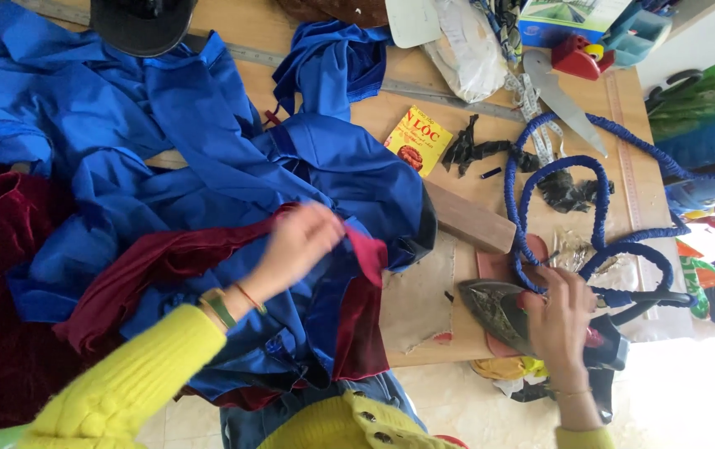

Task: Ironing and arranging blue and maroon velvet fabric pieces on a workbench in a sewing factory.

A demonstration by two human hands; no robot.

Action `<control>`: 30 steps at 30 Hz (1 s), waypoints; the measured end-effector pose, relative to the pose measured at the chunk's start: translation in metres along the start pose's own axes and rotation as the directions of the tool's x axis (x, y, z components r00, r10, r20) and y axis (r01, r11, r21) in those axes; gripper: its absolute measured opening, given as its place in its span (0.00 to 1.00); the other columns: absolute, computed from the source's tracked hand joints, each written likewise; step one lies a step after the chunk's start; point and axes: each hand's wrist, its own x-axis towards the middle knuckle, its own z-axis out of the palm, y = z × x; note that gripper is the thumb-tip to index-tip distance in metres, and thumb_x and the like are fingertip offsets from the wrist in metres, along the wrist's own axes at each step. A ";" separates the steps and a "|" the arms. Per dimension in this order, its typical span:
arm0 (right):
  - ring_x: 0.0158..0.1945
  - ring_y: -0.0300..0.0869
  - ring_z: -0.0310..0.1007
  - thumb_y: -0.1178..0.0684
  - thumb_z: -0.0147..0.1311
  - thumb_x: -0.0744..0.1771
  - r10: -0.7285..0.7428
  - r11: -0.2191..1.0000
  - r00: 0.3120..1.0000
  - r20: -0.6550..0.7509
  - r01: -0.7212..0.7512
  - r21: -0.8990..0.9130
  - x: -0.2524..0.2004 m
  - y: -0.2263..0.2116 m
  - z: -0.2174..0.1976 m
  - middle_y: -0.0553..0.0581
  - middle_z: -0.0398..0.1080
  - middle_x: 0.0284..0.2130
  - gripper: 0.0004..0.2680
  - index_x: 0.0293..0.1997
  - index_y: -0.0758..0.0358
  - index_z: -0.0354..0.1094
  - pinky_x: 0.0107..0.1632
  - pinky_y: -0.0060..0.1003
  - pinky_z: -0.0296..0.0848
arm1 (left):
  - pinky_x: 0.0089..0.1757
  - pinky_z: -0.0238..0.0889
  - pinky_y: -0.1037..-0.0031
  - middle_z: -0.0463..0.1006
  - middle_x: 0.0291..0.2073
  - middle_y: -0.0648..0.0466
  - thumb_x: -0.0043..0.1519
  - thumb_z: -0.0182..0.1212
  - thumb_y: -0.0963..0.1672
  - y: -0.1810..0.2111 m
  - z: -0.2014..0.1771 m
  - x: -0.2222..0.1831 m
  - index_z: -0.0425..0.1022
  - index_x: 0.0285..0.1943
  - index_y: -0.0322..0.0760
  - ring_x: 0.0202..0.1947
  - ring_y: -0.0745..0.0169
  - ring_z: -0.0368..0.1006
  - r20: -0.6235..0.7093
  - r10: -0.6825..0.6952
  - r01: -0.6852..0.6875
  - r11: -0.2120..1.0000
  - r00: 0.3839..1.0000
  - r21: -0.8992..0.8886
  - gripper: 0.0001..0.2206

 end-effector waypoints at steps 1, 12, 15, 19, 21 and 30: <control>0.61 0.56 0.64 0.53 0.49 0.69 -0.026 0.996 1.000 0.001 0.026 0.082 0.003 -0.016 0.002 0.65 0.68 0.56 0.14 0.61 0.66 0.66 0.62 0.53 0.58 | 0.37 0.68 0.74 0.80 0.28 0.56 0.64 0.57 0.45 -0.002 -0.013 0.006 0.76 0.36 0.42 0.29 0.66 0.76 -0.230 -0.195 0.158 0.973 0.953 -0.168 0.06; 0.78 0.54 0.44 0.35 0.39 0.71 -0.484 0.785 0.849 0.210 0.315 0.534 0.025 -0.187 0.062 0.63 0.49 0.74 0.26 0.75 0.60 0.50 0.74 0.57 0.47 | 0.69 0.49 0.57 0.51 0.75 0.42 0.75 0.54 0.45 -0.034 -0.104 -0.047 0.48 0.77 0.39 0.76 0.39 0.51 -0.806 -0.070 -0.014 0.995 0.588 -0.097 0.25; 0.79 0.54 0.42 0.35 0.35 0.71 -0.571 0.744 0.796 0.200 0.400 0.535 0.035 -0.204 0.066 0.60 0.48 0.75 0.25 0.76 0.59 0.49 0.77 0.52 0.42 | 0.61 0.67 0.63 0.70 0.55 0.44 0.59 0.61 0.35 0.028 -0.035 -0.069 0.59 0.67 0.37 0.56 0.54 0.73 -0.568 -0.115 -0.019 0.974 0.815 -0.225 0.26; 0.77 0.53 0.48 0.42 0.52 0.68 -0.518 0.767 0.847 0.119 0.399 0.503 0.042 -0.176 0.067 0.62 0.54 0.72 0.25 0.73 0.62 0.55 0.76 0.54 0.45 | 0.61 0.33 0.26 0.58 0.71 0.41 0.53 0.64 0.62 0.034 0.045 -0.131 0.68 0.64 0.43 0.75 0.34 0.46 0.073 0.103 -0.126 0.777 0.992 0.617 0.35; 0.76 0.54 0.52 0.47 0.63 0.66 -0.475 0.794 0.879 0.051 0.403 0.456 0.044 -0.155 0.066 0.61 0.59 0.70 0.26 0.71 0.61 0.58 0.76 0.57 0.49 | 0.65 0.28 0.32 0.52 0.76 0.40 0.46 0.69 0.66 0.023 0.067 -0.157 0.60 0.75 0.39 0.77 0.39 0.42 0.200 0.147 -0.245 0.682 0.969 0.689 0.51; 0.69 0.56 0.63 0.56 0.51 0.69 -0.517 0.805 0.850 0.102 0.443 0.395 0.072 -0.115 0.088 0.62 0.71 0.56 0.15 0.65 0.60 0.62 0.71 0.55 0.57 | 0.60 0.54 0.41 0.71 0.62 0.43 0.67 0.50 0.41 0.012 0.047 -0.197 0.76 0.59 0.41 0.65 0.42 0.64 0.165 0.263 -0.295 0.606 0.951 0.739 0.14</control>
